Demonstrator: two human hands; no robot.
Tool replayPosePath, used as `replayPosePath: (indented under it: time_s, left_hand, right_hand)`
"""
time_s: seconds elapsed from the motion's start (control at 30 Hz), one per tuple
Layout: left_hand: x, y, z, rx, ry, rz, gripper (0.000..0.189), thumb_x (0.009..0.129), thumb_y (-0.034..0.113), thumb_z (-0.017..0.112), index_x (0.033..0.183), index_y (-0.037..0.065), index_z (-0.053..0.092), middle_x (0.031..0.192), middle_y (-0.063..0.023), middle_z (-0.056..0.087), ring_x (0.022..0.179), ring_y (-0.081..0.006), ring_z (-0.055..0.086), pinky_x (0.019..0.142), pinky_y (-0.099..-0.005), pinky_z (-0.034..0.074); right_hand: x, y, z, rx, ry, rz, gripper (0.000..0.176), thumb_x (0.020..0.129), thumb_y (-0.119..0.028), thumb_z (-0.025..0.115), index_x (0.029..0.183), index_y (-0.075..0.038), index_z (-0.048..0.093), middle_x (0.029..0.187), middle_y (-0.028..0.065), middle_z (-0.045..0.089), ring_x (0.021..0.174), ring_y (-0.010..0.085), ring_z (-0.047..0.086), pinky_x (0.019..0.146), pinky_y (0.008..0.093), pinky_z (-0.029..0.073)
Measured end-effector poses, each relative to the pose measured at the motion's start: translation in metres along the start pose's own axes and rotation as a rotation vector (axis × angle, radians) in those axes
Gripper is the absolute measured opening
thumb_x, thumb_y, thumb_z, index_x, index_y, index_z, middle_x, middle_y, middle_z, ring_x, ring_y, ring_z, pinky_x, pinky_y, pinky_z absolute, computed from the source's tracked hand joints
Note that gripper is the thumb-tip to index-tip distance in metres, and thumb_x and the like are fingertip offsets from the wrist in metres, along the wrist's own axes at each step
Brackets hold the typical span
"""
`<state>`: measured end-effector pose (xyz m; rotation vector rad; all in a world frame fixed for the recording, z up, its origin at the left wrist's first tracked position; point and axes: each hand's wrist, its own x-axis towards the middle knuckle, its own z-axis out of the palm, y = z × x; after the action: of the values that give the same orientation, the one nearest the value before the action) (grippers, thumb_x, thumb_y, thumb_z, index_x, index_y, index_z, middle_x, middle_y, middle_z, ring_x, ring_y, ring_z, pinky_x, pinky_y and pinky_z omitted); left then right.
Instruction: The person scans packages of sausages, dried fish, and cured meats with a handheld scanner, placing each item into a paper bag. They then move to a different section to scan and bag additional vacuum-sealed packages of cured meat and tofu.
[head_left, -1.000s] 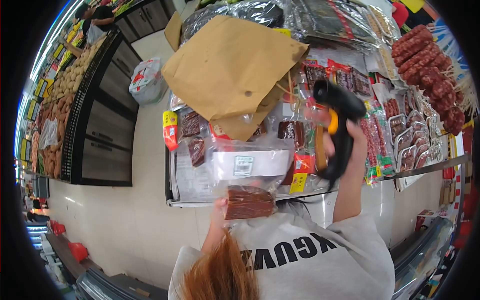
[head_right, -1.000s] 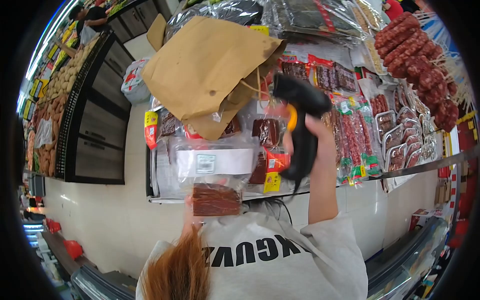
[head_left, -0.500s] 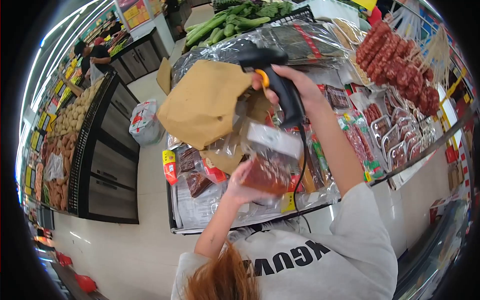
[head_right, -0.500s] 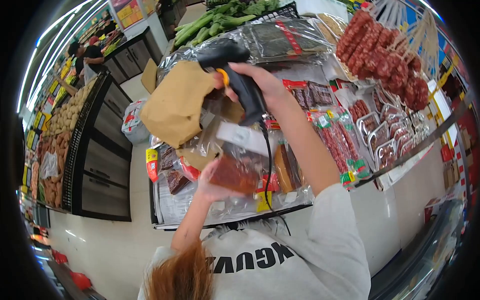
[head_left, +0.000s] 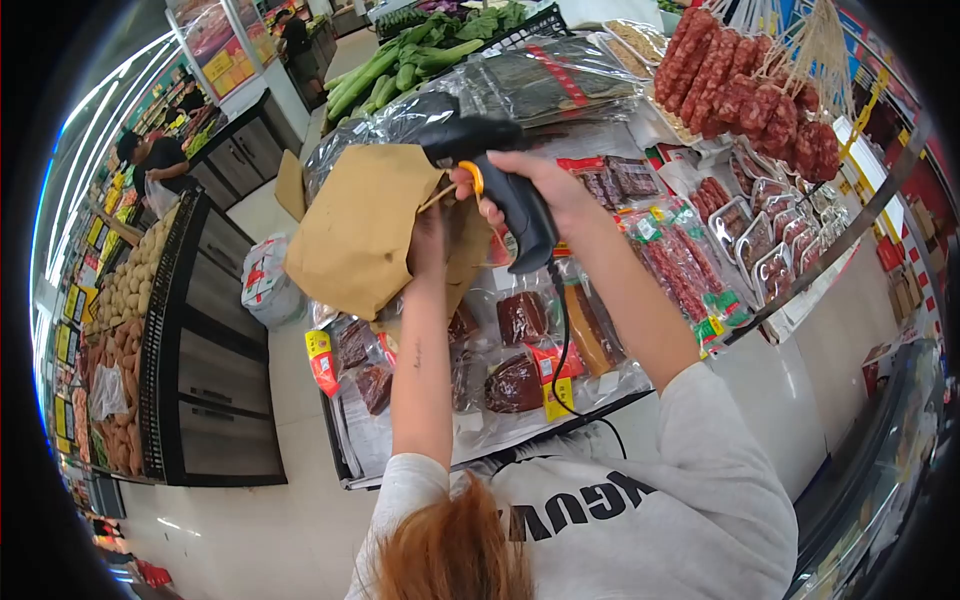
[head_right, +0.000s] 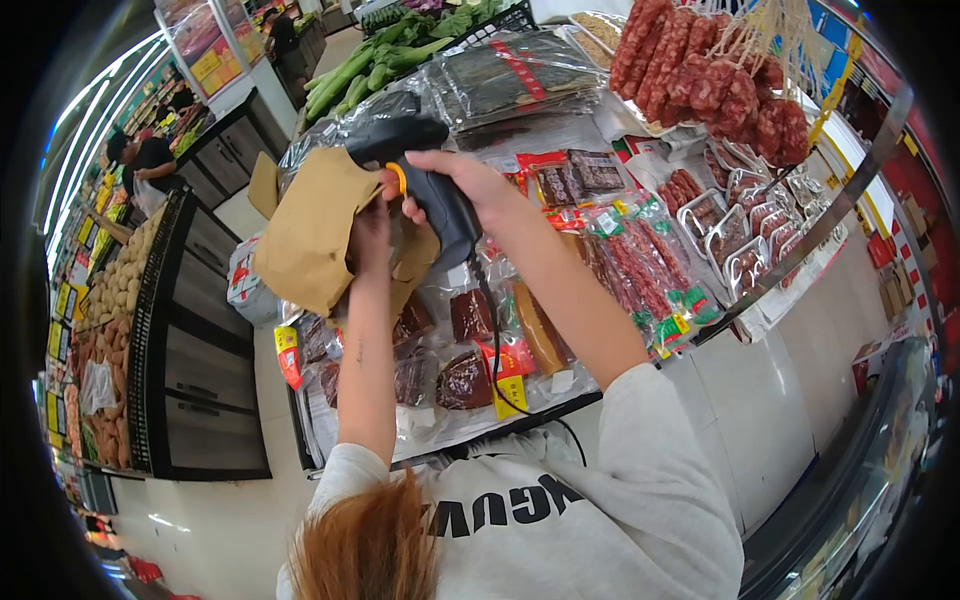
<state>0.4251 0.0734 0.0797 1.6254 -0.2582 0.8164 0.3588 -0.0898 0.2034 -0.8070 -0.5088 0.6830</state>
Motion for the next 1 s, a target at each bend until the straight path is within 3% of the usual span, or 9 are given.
replayPosePath:
  time_s: [0.27,0.43,0.5,0.7,0.77,0.87,1.0]
  left_hand:
    - [-0.003,0.007,0.008,-0.268,0.029,-0.184,0.036,0.078,0.023,0.046,0.107,0.001,0.042,0.104,-0.0087,0.046,0.096,-0.0198,0.045,0.081,-0.0323,0.036]
    - [0.000,0.023,0.015,-0.400,0.099,-0.286,0.034,0.078,0.020,0.046,0.106,0.000,0.042,0.102,-0.0089,0.047,0.095,-0.0183,0.045,0.079,-0.0305,0.037]
    - [-0.038,0.037,0.008,-0.443,0.129,-0.324,0.033,0.078,0.019,0.046,0.106,0.000,0.042,0.102,-0.0090,0.047,0.094,-0.0177,0.045,0.078,-0.0298,0.037]
    - [-0.037,0.057,0.016,-0.577,0.230,-0.445,0.031,0.078,0.016,0.046,0.104,-0.001,0.043,0.100,-0.0091,0.047,0.092,-0.0159,0.045,0.076,-0.0276,0.038]
    - [0.010,0.051,0.055,-0.618,0.269,-0.485,0.031,0.078,0.015,0.046,0.104,-0.002,0.043,0.100,-0.0092,0.047,0.092,-0.0153,0.045,0.076,-0.0269,0.038]
    - [0.001,0.056,0.043,-0.681,0.322,-0.548,0.030,0.078,0.013,0.046,0.104,-0.002,0.043,0.099,-0.0093,0.047,0.091,-0.0143,0.046,0.075,-0.0258,0.039]
    - [-0.001,0.067,0.042,-0.765,0.388,-0.629,0.029,0.078,0.011,0.047,0.103,-0.003,0.043,0.098,-0.0094,0.047,0.090,-0.0131,0.046,0.074,-0.0244,0.040]
  right_hand:
    - [-0.033,0.060,-0.007,0.147,0.070,0.043,0.038,0.082,-0.021,0.041,0.109,0.006,0.039,0.095,0.0139,0.051,0.060,0.0137,0.052,0.054,0.0231,0.046]
    - [-0.054,0.083,0.001,0.161,0.176,-0.039,0.040,0.081,-0.021,0.043,0.113,0.003,0.037,0.104,0.0110,0.049,0.061,0.0138,0.052,0.055,0.0243,0.045]
    - [-0.059,0.090,-0.001,0.204,0.204,-0.033,0.040,0.081,-0.020,0.043,0.113,0.002,0.037,0.106,0.0101,0.048,0.062,0.0137,0.051,0.055,0.0245,0.044]
    - [-0.071,0.103,0.010,0.175,0.342,0.003,0.044,0.081,-0.022,0.043,0.117,0.001,0.033,0.113,0.0088,0.045,0.073,0.0179,0.055,0.061,0.0245,0.047]
    - [-0.076,0.108,0.012,0.218,0.372,-0.022,0.046,0.082,-0.022,0.041,0.119,0.002,0.030,0.117,0.0088,0.042,0.080,0.0216,0.056,0.066,0.0257,0.048]
    - [-0.090,0.113,0.012,0.434,0.331,-0.033,0.043,0.081,-0.021,0.043,0.117,0.002,0.033,0.116,0.0098,0.042,0.084,0.0249,0.055,0.069,0.0272,0.048]
    - [-0.120,0.117,0.006,0.491,0.281,-0.055,0.047,0.082,-0.022,0.038,0.119,0.004,0.027,0.121,0.0131,0.037,0.090,0.0252,0.053,0.072,0.0289,0.048]
